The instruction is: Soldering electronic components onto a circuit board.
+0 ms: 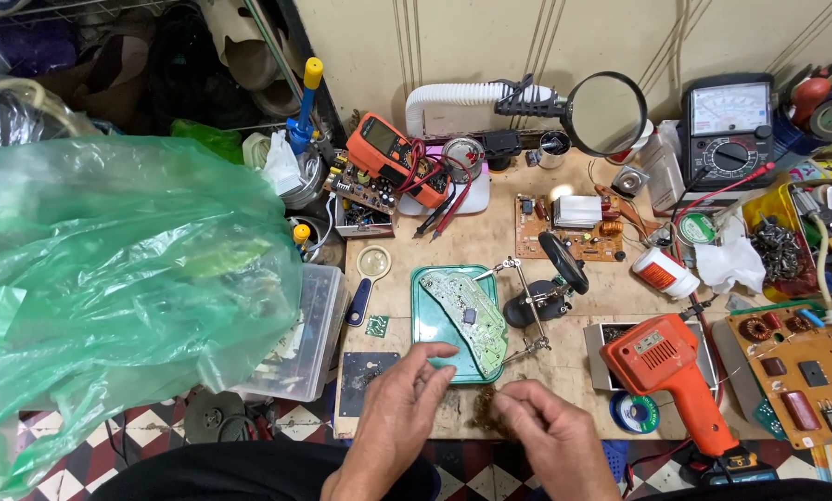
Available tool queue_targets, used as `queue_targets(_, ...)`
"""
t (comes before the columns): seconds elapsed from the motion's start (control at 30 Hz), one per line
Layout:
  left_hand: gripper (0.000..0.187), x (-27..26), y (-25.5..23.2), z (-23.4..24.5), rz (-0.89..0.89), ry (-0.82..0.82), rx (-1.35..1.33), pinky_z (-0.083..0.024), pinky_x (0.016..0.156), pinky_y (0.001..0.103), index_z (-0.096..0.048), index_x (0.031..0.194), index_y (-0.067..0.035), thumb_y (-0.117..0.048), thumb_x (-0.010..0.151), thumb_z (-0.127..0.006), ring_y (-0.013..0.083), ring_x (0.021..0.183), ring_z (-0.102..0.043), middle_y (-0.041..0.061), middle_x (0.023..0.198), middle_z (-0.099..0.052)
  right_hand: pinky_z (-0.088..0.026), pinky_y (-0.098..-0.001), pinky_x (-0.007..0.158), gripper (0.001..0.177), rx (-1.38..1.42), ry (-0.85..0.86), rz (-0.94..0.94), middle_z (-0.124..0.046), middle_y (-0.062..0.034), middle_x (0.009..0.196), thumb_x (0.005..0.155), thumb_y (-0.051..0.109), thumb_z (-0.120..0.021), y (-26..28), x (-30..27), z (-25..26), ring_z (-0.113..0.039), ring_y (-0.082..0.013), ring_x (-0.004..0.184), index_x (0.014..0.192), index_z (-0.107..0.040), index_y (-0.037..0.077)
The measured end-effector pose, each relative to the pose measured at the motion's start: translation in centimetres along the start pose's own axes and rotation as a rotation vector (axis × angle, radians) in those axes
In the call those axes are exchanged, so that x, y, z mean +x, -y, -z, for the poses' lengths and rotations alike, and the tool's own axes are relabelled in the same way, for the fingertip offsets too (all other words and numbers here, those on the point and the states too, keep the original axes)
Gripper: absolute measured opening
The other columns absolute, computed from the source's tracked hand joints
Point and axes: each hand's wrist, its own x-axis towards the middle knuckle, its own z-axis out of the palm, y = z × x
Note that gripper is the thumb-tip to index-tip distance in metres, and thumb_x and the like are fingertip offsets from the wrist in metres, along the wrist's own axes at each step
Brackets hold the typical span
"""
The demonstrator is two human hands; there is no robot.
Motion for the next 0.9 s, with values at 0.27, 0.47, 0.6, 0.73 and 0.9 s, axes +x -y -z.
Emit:
queue_targets(0.27, 0.023, 2.7, 2.6, -1.5, 0.25, -0.298, -0.202, -0.05, 0.06, 0.025, -0.075, 0.132, -0.027, -0.03, 0.111, -0.068, 0.0089, 0.068, -0.056, -0.007, 0.078, -0.057, -0.054, -0.0346, 0.08, 0.017, 0.094, -0.216, 0.16, -0.06, -0.0039, 0.072, 0.102, 0.013, -0.078, -4.1, 1.8, 1.8, -0.057, -0.0166, 0.072, 0.106, -0.092, 0.005)
queue_targets(0.47, 0.044, 3.8, 2.0, -5.3, 0.411, -0.237, -0.155, -0.069, 0.091, 0.035, -0.062, 0.148, -0.023, -0.044, 0.109, -0.059, 0.0182, 0.102, -0.078, 0.001, 0.117, -0.077, -0.051, -0.0232, 0.078, 0.015, 0.302, -0.501, 0.172, -0.063, 0.001, 0.071, 0.101, 0.012, -0.084, -4.9, 2.8, 1.2, -0.053, -0.0064, 0.071, 0.109, -0.088, 0.0)
queue_targets(0.6, 0.059, 5.5, 1.5, -6.9, 0.441, -0.203, -0.181, -0.057, 0.099, 0.041, -0.06, 0.153, -0.024, -0.056, 0.103, -0.058, 0.0218, 0.107, -0.08, 0.002, 0.128, -0.081, -0.054, -0.0241, 0.074, 0.016, 0.542, -0.599, 0.042, -0.073, -0.0066, 0.086, 0.104, 0.015, -0.082, -4.9, 3.9, 1.2, -0.063, -0.0117, 0.078, 0.114, -0.081, 0.002)
queue_targets(0.73, 0.041, 7.0, 1.3, -7.0, 0.478, -0.233, -0.233, -0.063, 0.077, 0.032, -0.075, 0.129, -0.024, -0.053, 0.102, -0.064, 0.0144, 0.081, -0.081, -0.005, 0.112, -0.088, -0.049, -0.0319, 0.081, 0.017, 0.492, -0.559, 0.052, -0.06, -0.0076, 0.079, 0.11, 0.017, -0.076, -3.8, 5.6, 1.3, -0.057, -0.0177, 0.075, 0.119, -0.077, 0.002)
queue_targets(0.9, 0.043, 8.4, 2.3, -7.5, 0.517, -0.196, -0.561, -0.056, 0.047, 0.021, -0.076, 0.139, -0.009, -0.029, 0.101, -0.08, 0.0084, 0.056, -0.065, 0.007, 0.14, -0.081, -0.055, -0.0309, 0.05, 0.033, 0.59, -0.551, -0.102, -0.07, -0.0053, 0.09, 0.116, 0.012, -0.062, -3.6, 6.6, 0.4, -0.064, -0.0162, 0.065, 0.148, -0.065, 0.017)
